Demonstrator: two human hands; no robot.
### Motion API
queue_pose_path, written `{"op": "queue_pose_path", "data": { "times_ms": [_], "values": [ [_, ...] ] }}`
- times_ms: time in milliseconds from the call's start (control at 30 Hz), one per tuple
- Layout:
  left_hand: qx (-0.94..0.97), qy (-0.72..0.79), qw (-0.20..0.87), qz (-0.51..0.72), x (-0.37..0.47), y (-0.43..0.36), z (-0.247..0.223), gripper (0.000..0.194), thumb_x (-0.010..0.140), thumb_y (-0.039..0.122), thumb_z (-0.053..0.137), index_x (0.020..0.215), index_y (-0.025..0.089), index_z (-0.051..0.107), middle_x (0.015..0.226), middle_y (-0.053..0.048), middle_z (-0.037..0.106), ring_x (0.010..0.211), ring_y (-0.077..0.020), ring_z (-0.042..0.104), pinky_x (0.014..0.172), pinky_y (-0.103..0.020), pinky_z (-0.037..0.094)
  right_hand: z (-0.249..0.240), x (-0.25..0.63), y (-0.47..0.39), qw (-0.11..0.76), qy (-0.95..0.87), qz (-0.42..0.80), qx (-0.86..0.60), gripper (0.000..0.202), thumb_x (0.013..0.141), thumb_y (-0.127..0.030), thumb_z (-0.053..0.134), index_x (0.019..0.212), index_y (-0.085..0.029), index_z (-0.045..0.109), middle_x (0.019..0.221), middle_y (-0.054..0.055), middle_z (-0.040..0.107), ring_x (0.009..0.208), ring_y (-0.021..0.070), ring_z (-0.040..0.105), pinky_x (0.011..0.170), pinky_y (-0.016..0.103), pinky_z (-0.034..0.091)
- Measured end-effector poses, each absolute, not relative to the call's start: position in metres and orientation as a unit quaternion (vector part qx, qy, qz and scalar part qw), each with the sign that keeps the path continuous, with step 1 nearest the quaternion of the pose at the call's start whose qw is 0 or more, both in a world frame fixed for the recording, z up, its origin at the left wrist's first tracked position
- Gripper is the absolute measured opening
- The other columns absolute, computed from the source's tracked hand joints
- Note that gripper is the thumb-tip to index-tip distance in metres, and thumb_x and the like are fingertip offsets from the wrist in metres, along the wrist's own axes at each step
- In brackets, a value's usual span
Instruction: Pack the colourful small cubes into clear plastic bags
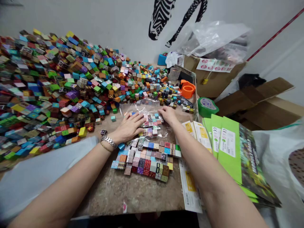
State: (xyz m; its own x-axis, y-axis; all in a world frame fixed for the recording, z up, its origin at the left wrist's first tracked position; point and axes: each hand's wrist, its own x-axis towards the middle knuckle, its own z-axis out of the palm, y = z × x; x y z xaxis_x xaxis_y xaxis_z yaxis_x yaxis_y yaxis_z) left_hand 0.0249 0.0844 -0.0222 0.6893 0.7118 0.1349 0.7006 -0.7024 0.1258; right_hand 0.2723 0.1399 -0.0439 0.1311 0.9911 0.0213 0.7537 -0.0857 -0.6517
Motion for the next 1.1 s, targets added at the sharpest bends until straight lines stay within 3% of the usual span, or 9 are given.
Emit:
{"op": "queue_pose_path", "data": {
  "times_ms": [267, 400, 500, 633, 800, 1000, 1100],
  "values": [
    [0.910, 0.390, 0.099, 0.097, 0.024, 0.085, -0.018, 0.047, 0.103, 0.046, 0.040, 0.144, 0.025, 0.047, 0.157, -0.008, 0.043, 0.149, -0.0286, 0.031, 0.120, -0.057, 0.018, -0.032, 0.282, 0.132, 0.281, -0.607, 0.211, -0.713, 0.017, 0.081, -0.027, 0.054, 0.076, -0.017, 0.066, 0.075, 0.004, 0.069, 0.067, 0.0165, 0.057, 0.070, 0.029, 0.045],
    [0.895, 0.383, 0.177, 0.144, 0.019, 0.092, -0.013, 0.043, 0.104, 0.045, 0.035, 0.138, 0.026, 0.052, 0.153, -0.006, 0.049, 0.143, -0.0252, 0.040, 0.118, -0.052, 0.027, -0.008, 0.302, 0.105, 0.278, -0.628, 0.168, -0.707, 0.013, 0.079, -0.028, 0.058, 0.077, -0.018, 0.067, 0.082, 0.005, 0.071, 0.078, 0.0193, 0.059, 0.074, 0.031, 0.043],
    [0.893, 0.368, 0.199, 0.166, 0.016, 0.096, -0.009, 0.040, 0.105, 0.044, 0.034, 0.131, 0.025, 0.057, 0.147, -0.007, 0.055, 0.138, -0.0247, 0.046, 0.116, -0.050, 0.031, 0.006, 0.314, 0.074, 0.205, -0.687, 0.123, -0.686, 0.019, 0.082, -0.034, 0.058, 0.073, -0.020, 0.066, 0.074, 0.004, 0.070, 0.070, 0.0190, 0.060, 0.065, 0.029, 0.042],
    [0.908, 0.349, 0.174, 0.156, 0.020, 0.099, -0.007, 0.037, 0.104, 0.044, 0.037, 0.115, 0.021, 0.065, 0.133, -0.009, 0.062, 0.129, -0.0258, 0.052, 0.112, -0.049, 0.036, 0.009, 0.317, 0.033, 0.145, -0.743, 0.123, -0.642, 0.020, 0.086, -0.034, 0.058, 0.079, -0.022, 0.071, 0.080, 0.004, 0.075, 0.071, 0.0191, 0.066, 0.063, 0.028, 0.046],
    [0.931, 0.319, 0.130, 0.120, 0.034, 0.101, -0.003, 0.034, 0.103, 0.042, 0.039, 0.112, 0.019, 0.063, 0.120, -0.010, 0.063, 0.117, -0.0261, 0.056, 0.102, -0.046, 0.043, 0.000, 0.306, 0.012, 0.072, -0.767, 0.119, -0.627, 0.025, 0.092, -0.028, 0.054, 0.100, -0.024, 0.078, 0.102, 0.006, 0.078, 0.092, 0.0229, 0.073, 0.078, 0.033, 0.054],
    [0.937, 0.332, 0.086, 0.071, 0.056, 0.107, 0.000, 0.037, 0.103, 0.041, 0.039, 0.119, 0.016, 0.062, 0.123, -0.013, 0.061, 0.118, -0.0299, 0.056, 0.103, -0.051, 0.040, -0.002, 0.283, 0.017, 0.000, -0.776, 0.115, -0.621, 0.033, 0.093, -0.022, 0.051, 0.115, -0.026, 0.075, 0.116, 0.007, 0.075, 0.105, 0.0262, 0.071, 0.090, 0.039, 0.055],
    [0.942, 0.314, 0.094, 0.073, 0.064, 0.110, -0.006, 0.042, 0.104, 0.043, 0.035, 0.126, 0.017, 0.059, 0.137, -0.013, 0.058, 0.128, -0.0281, 0.053, 0.106, -0.047, 0.040, -0.001, 0.277, 0.016, 0.001, -0.779, 0.112, -0.617, 0.036, 0.095, -0.024, 0.048, 0.121, -0.025, 0.072, 0.121, 0.008, 0.073, 0.109, 0.0269, 0.070, 0.093, 0.040, 0.054]
  ]
}}
